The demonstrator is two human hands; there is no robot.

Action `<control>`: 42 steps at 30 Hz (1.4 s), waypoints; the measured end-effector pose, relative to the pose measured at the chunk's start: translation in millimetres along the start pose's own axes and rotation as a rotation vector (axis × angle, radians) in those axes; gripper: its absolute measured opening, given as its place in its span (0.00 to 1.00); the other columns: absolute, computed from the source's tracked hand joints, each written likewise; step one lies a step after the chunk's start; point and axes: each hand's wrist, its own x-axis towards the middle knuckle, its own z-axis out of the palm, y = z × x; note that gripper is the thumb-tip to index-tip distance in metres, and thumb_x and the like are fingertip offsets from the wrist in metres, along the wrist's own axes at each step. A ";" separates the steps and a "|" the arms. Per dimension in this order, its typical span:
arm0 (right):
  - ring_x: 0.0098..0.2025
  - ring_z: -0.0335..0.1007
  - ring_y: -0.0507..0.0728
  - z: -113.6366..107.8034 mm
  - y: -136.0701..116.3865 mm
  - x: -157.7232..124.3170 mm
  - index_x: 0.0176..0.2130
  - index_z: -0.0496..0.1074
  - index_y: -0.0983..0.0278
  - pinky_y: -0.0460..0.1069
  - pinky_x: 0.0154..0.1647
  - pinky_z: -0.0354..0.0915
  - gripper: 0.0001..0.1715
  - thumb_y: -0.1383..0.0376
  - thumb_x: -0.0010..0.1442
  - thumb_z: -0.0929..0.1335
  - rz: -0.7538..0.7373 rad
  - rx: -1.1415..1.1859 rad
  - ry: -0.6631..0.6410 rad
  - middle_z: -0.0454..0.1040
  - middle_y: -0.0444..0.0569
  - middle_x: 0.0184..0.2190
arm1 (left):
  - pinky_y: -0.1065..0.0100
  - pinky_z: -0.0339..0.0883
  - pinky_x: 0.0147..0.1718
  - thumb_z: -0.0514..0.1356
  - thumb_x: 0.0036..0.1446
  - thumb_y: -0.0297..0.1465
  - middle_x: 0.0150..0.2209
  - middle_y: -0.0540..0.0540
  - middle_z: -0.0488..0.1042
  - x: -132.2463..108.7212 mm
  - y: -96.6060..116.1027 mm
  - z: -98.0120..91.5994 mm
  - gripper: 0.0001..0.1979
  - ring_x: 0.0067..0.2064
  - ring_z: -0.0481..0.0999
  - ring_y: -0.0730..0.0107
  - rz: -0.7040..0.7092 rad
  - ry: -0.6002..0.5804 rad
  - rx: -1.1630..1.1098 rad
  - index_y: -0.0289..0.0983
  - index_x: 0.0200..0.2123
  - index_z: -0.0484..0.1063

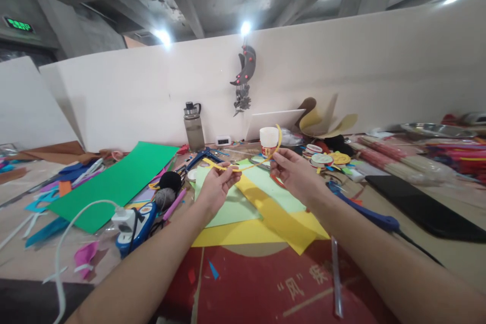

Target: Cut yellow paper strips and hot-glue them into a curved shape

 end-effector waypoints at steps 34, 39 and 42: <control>0.27 0.65 0.50 -1.9 9.5 -7.2 0.40 0.66 0.60 0.47 0.28 0.67 0.17 0.69 0.47 0.65 -0.089 -0.397 0.018 0.69 0.42 0.31 | 0.70 0.65 0.34 0.61 0.53 0.45 0.22 0.49 0.69 7.4 24.6 -3.4 0.18 0.29 0.71 0.73 0.219 -0.068 0.097 0.34 0.34 0.74; 0.24 0.61 0.48 -0.5 8.3 -10.7 0.34 0.67 0.61 0.46 0.25 0.60 0.13 0.69 0.44 0.67 -0.097 -0.357 -0.018 0.68 0.40 0.26 | 0.72 0.65 0.27 0.58 0.52 0.49 0.14 0.57 0.52 9.3 25.6 -4.8 0.22 0.18 0.58 0.80 0.211 0.013 0.005 0.34 0.29 0.72; 0.24 0.63 0.49 0.3 10.4 -12.6 0.33 0.68 0.61 0.47 0.27 0.62 0.13 0.72 0.43 0.66 -0.089 -0.455 -0.034 0.67 0.39 0.24 | 0.74 0.63 0.25 0.57 0.50 0.52 0.15 0.57 0.51 9.5 27.2 -4.3 0.24 0.18 0.56 0.80 0.192 0.025 -0.007 0.34 0.30 0.72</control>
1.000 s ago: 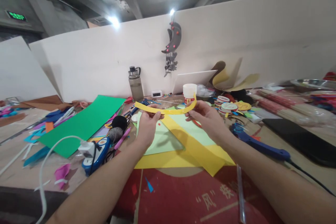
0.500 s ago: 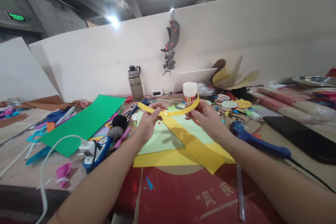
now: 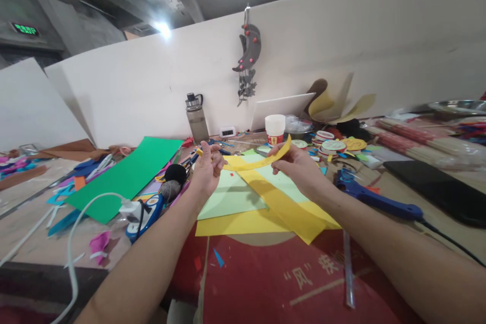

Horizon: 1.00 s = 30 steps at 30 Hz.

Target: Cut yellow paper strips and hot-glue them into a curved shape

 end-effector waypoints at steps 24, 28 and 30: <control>0.24 0.61 0.50 -3.1 11.2 1.9 0.29 0.65 0.59 0.48 0.24 0.59 0.11 0.71 0.42 0.66 -0.015 0.024 0.114 0.67 0.42 0.28 | 0.70 0.60 0.32 0.52 0.56 0.52 0.24 0.49 0.63 -7.4 3.5 6.7 0.24 0.28 0.63 0.74 0.074 -0.104 0.057 0.36 0.27 0.71; 0.32 0.66 0.52 -1.3 4.5 -2.0 0.30 0.63 0.59 0.49 0.30 0.66 0.09 0.66 0.46 0.68 -0.131 -0.025 0.144 0.68 0.45 0.38 | 0.73 0.59 0.35 0.62 0.53 0.39 0.39 0.49 0.72 -5.0 -9.3 0.6 0.10 0.39 0.69 0.73 0.138 0.027 0.254 0.39 0.35 0.72; 0.34 0.67 0.53 -0.6 2.7 -3.6 0.30 0.63 0.59 0.49 0.31 0.67 0.08 0.65 0.48 0.68 -0.153 -0.043 0.129 0.67 0.45 0.39 | 0.73 0.59 0.34 0.64 0.52 0.36 0.38 0.49 0.73 -1.3 -14.6 -3.8 0.10 0.38 0.70 0.73 0.137 0.052 0.298 0.39 0.36 0.71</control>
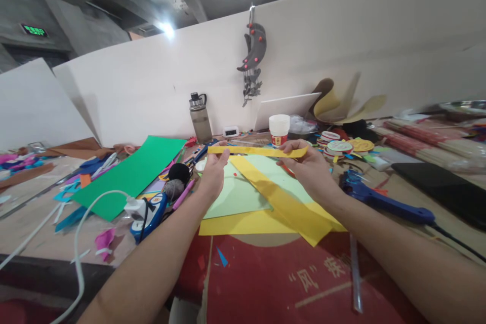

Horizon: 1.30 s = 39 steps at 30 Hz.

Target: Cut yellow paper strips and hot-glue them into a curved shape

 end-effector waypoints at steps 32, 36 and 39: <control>0.31 0.70 0.54 3.2 9.0 -2.6 0.41 0.71 0.60 0.53 0.40 0.67 0.17 0.56 0.52 0.70 0.092 0.163 -0.119 0.71 0.43 0.28 | 0.78 0.61 0.22 0.56 0.59 0.27 0.30 0.45 0.74 23.8 11.2 -22.3 0.06 0.22 0.65 0.83 -0.164 0.249 -0.368 0.34 0.30 0.70; 0.31 0.70 0.54 2.1 4.3 -3.4 0.42 0.71 0.60 0.53 0.39 0.68 0.16 0.56 0.54 0.69 0.044 0.071 -0.086 0.71 0.44 0.29 | 0.75 0.63 0.24 0.59 0.57 0.35 0.35 0.44 0.76 21.8 14.3 -20.9 0.08 0.25 0.68 0.80 -0.055 0.047 -0.301 0.36 0.35 0.72; 0.31 0.69 0.53 2.8 0.2 -4.5 0.41 0.70 0.60 0.53 0.37 0.69 0.14 0.57 0.54 0.68 -0.018 0.004 -0.094 0.70 0.45 0.32 | 0.74 0.65 0.28 0.60 0.56 0.38 0.39 0.44 0.76 17.6 18.4 -15.9 0.12 0.28 0.70 0.78 -0.039 -0.102 -0.253 0.37 0.39 0.73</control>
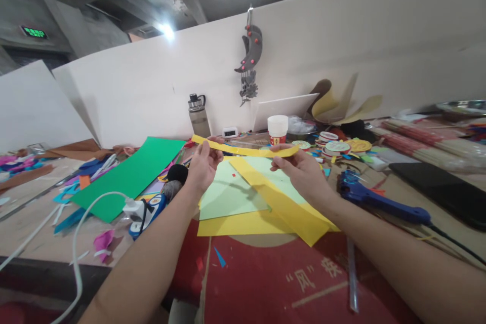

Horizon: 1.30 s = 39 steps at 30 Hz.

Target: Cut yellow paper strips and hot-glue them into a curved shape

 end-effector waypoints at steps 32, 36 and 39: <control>0.41 0.68 0.58 -6.5 15.1 4.8 0.37 0.69 0.62 0.52 0.36 0.67 0.12 0.75 0.54 0.63 -0.420 -0.543 -0.068 0.70 0.52 0.39 | 0.75 0.57 0.20 0.60 0.52 0.44 0.34 0.44 0.72 -11.3 -13.5 -5.2 0.24 0.26 0.68 0.77 -0.283 -0.203 0.489 0.33 0.46 0.70; 0.40 0.70 0.57 -4.8 15.1 3.7 0.37 0.67 0.61 0.53 0.37 0.68 0.09 0.72 0.56 0.61 -0.373 -0.535 -0.027 0.70 0.51 0.38 | 0.73 0.59 0.21 0.60 0.49 0.35 0.39 0.42 0.73 -13.9 -16.6 -3.1 0.21 0.25 0.68 0.78 -0.370 -0.322 0.548 0.33 0.47 0.69; 0.35 0.72 0.56 -4.1 17.0 2.9 0.39 0.66 0.61 0.52 0.35 0.68 0.10 0.71 0.58 0.59 -0.298 -0.485 0.011 0.71 0.50 0.38 | 0.75 0.56 0.20 0.57 0.46 0.27 0.33 0.48 0.72 -19.7 -16.2 4.4 0.20 0.21 0.63 0.82 -0.375 -0.354 0.584 0.34 0.45 0.70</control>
